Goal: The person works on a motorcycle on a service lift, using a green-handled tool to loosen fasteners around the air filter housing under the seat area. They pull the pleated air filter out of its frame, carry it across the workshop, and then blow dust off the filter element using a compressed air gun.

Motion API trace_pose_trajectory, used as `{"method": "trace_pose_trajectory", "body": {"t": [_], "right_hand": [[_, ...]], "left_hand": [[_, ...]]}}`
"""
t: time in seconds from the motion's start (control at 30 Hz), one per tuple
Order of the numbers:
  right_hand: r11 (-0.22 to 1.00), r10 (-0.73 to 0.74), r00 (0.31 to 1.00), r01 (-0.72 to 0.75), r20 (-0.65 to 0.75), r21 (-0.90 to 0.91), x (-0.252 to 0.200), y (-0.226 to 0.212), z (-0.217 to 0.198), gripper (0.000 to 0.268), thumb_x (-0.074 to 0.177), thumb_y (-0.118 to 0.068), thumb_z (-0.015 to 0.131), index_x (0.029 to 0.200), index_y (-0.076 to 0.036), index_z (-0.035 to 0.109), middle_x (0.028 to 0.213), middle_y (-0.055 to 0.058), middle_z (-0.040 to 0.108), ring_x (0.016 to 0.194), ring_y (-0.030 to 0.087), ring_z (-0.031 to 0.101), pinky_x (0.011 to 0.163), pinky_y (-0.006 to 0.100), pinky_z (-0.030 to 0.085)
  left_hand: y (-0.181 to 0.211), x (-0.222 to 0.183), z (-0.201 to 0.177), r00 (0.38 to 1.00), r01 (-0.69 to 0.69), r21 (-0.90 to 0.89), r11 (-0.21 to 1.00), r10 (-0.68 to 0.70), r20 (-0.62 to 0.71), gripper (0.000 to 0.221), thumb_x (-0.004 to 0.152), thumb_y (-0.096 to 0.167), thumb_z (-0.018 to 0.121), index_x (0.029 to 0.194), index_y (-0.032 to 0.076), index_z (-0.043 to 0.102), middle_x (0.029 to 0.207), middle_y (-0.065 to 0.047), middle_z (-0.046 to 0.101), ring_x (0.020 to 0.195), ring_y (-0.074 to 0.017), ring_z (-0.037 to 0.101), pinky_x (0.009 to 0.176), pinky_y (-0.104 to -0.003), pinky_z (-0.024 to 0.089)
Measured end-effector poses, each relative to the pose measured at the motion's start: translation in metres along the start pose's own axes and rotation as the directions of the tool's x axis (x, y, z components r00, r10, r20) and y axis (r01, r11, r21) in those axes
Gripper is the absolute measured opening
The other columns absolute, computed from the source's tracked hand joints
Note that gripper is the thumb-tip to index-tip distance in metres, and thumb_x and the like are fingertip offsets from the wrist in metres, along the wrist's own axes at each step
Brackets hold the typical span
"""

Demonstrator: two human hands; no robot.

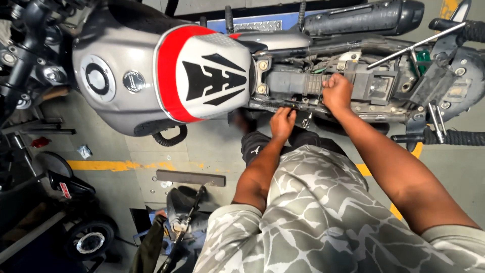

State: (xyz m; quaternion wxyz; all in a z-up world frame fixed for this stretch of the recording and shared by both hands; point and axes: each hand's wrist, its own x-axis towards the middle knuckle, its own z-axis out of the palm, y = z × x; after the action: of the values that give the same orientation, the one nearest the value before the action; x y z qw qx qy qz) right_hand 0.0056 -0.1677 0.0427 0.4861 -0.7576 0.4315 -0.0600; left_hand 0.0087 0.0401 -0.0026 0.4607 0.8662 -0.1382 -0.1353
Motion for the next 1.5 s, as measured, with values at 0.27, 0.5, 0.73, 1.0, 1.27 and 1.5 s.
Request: {"method": "trace_pose_trajectory", "body": {"t": [0.27,0.5,0.73,1.0,1.27,1.5], "right_hand": [[0.989,0.151,0.986,-0.15,0.077,-0.016,-0.005,-0.024,-0.014,0.044,0.094,-0.004,0.075,0.068,-0.006,0.04,0.07,0.002,0.057,0.061,0.011,0.063,0.046,0.033,0.059],[0.988,0.157,0.985,-0.156,0.076,-0.02,-0.008,-0.029,-0.014,0.043,0.094,-0.005,0.075,0.068,-0.006,0.041,0.07,0.003,0.058,0.058,0.011,0.063,0.045,0.033,0.059],[0.99,0.143,0.987,-0.143,0.07,-0.007,-0.002,-0.015,-0.011,0.041,0.093,-0.004,0.076,0.069,-0.007,0.043,0.07,0.001,0.058,0.058,0.01,0.062,0.046,0.033,0.06],[0.849,0.376,0.878,-0.455,0.298,0.27,0.01,-0.014,-0.014,0.021,0.091,0.005,0.062,0.093,-0.012,0.048,0.095,0.0,0.054,0.09,0.013,0.066,0.06,0.039,0.065],[0.902,0.172,0.968,-0.23,0.185,0.366,-0.023,-0.016,-0.001,0.034,0.093,0.004,0.074,0.098,-0.009,0.043,0.085,0.004,0.054,0.076,0.018,0.064,0.057,0.04,0.064],[0.881,0.128,0.971,-0.205,0.203,0.426,-0.005,-0.021,-0.006,0.03,0.094,0.003,0.07,0.1,-0.009,0.044,0.09,0.007,0.062,0.082,0.02,0.071,0.059,0.041,0.065]], "left_hand": [[-0.029,0.012,0.006,0.989,-0.028,0.113,0.993,0.011,0.144,0.021,0.087,0.032,0.074,0.095,0.014,0.078,0.09,-0.009,0.075,0.084,-0.0325,0.072,0.076,-0.045,0.056],[-0.03,0.008,0.005,0.991,-0.047,0.016,0.999,0.045,0.125,0.023,0.086,0.03,0.073,0.099,0.011,0.077,0.086,-0.008,0.073,0.079,-0.0324,0.071,0.072,-0.044,0.056],[-0.023,0.005,0.02,0.981,0.185,0.075,0.98,-0.189,0.047,0.026,0.08,0.032,0.08,0.081,0.007,0.073,0.075,-0.01,0.072,0.072,-0.0351,0.069,0.068,-0.046,0.054],[-0.029,0.002,0.034,0.992,0.116,-0.031,0.993,-0.118,-0.05,0.023,0.082,0.027,0.079,0.079,0.007,0.068,0.076,-0.008,0.069,0.071,-0.0334,0.068,0.067,-0.044,0.053],[-0.001,0.001,0.002,0.999,0.033,-0.118,0.992,-0.034,-0.002,0.015,0.084,0.022,0.076,0.09,0.008,0.075,0.076,-0.006,0.071,0.067,-0.0263,0.07,0.065,-0.039,0.055],[-0.001,-0.009,0.001,1.0,-0.007,-0.133,0.991,0.004,-0.019,0.02,0.088,0.023,0.077,0.104,0.011,0.077,0.099,-0.008,0.077,0.067,-0.022,0.07,0.067,-0.034,0.057]]}}
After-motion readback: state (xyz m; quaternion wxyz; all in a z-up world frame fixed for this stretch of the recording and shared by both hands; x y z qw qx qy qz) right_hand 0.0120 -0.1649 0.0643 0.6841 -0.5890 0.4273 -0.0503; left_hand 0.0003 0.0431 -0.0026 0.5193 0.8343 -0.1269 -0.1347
